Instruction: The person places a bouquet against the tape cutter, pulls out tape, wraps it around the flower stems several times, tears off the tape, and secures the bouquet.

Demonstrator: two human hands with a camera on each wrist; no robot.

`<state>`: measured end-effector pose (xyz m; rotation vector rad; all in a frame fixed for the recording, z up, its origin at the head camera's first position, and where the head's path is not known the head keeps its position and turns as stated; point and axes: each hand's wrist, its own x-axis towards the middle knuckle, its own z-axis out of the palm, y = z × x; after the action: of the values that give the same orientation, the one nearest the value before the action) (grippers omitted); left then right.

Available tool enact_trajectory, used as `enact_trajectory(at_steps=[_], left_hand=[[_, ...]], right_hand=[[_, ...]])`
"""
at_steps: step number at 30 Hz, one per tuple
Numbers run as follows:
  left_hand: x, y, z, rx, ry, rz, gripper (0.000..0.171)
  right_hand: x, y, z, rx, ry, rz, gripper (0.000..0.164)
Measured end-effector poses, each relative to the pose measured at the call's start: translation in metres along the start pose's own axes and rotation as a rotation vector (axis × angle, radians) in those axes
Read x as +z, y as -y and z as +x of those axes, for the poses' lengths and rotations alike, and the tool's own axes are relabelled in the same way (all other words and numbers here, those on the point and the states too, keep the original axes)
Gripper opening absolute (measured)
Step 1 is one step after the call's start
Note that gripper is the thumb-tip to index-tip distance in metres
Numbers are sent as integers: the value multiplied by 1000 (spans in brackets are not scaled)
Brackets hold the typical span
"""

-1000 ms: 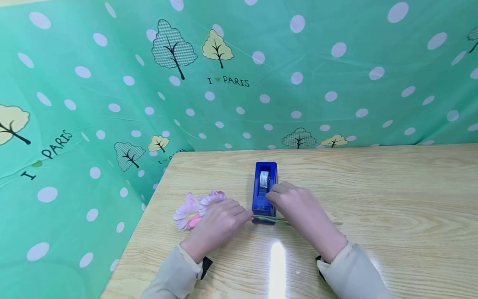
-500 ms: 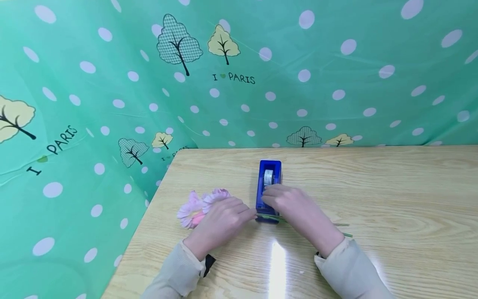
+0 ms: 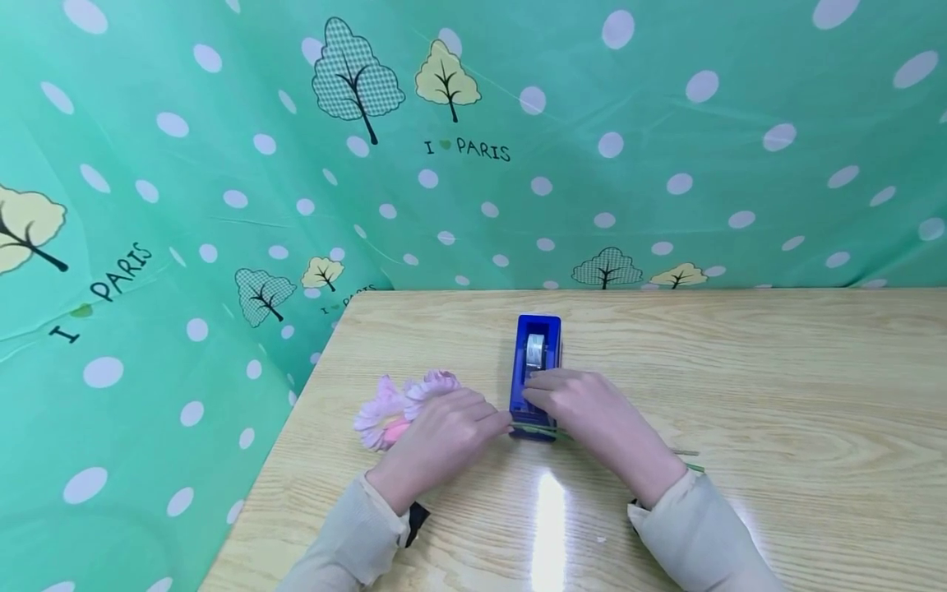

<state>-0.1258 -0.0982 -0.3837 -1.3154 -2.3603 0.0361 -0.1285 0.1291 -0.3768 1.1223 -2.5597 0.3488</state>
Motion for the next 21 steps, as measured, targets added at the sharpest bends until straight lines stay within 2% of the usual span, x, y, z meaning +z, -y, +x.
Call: enact_trajectory(at_steps=[4,8,14,21], left_hand=[[0,-1,0,4,0,7,10],[0,-2,1,7,-1,13,10],[0,-2,1,10,-2,18,11],[1,-2,1,18,-9,12,12]], right_hand=[[4,-2,0,-7,-46,31,37],[6,-3,0,25,-76,76,35],[7,-2,2,64,-76,100,33],[8,-2,1,48,-92,106,30]])
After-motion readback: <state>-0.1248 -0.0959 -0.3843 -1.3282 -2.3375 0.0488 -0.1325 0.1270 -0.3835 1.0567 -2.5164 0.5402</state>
